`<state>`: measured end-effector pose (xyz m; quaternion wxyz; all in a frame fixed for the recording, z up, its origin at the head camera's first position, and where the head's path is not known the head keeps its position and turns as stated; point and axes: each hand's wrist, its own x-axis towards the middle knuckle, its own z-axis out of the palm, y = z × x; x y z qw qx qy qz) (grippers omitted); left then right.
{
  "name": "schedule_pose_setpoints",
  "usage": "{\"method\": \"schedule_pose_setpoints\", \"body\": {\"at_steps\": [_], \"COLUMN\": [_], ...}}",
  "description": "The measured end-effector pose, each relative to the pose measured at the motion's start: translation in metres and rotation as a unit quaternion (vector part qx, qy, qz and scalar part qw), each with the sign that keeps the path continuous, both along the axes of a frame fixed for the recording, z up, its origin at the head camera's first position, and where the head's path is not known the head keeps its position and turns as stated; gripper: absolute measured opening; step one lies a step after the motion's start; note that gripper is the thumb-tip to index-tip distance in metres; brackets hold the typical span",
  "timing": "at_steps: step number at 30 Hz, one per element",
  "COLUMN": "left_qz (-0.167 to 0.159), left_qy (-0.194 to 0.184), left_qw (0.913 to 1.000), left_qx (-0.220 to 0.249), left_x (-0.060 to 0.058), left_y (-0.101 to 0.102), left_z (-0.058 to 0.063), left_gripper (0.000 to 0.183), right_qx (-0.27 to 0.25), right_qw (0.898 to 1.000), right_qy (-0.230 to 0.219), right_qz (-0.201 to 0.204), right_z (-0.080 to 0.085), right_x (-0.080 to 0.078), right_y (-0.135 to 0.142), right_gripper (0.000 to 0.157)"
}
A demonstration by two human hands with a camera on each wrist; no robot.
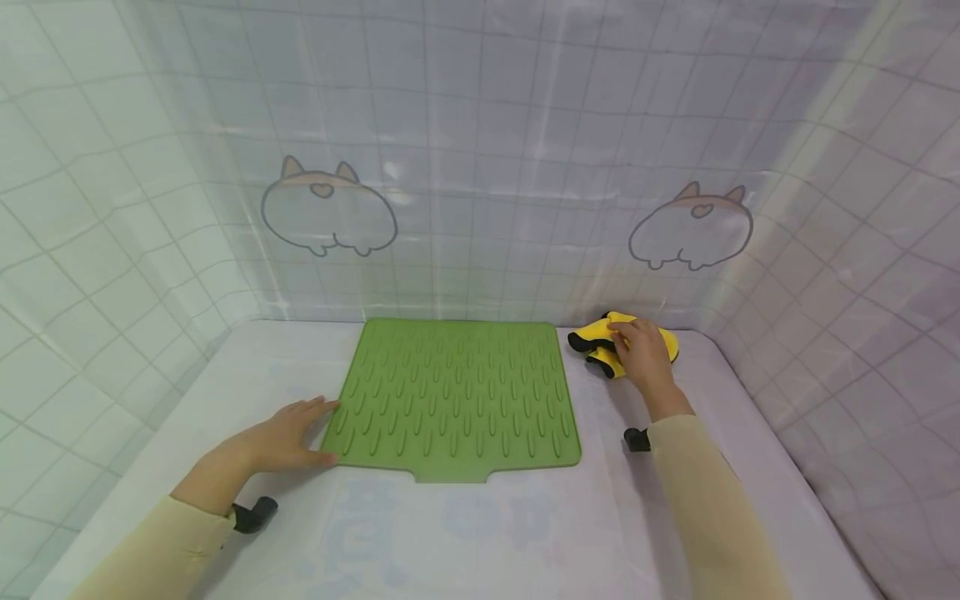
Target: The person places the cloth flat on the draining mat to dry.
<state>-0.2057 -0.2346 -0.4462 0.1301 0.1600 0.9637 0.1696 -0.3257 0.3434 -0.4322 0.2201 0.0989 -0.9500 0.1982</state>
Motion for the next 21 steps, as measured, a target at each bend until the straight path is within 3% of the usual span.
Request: {"method": "schedule_pose_setpoints", "body": {"at_steps": [9, 21], "left_qz": [-0.002, 0.002], "left_qy": [0.005, 0.001], "left_qw": [1.0, 1.0], "left_qx": [0.001, 0.002], "left_x": [0.0, 0.002], "left_y": [-0.001, 0.001], "left_z": [-0.001, 0.003], "left_gripper": [0.098, 0.097], "right_qx": [-0.048, -0.103], "right_qw": [0.992, 0.99], "right_qy": [-0.112, -0.09], "right_qz": [-0.025, -0.045], "right_z": [0.016, 0.033], "right_x": [0.011, 0.024], "right_y": [-0.001, -0.005], "right_gripper": [0.03, 0.037]}}
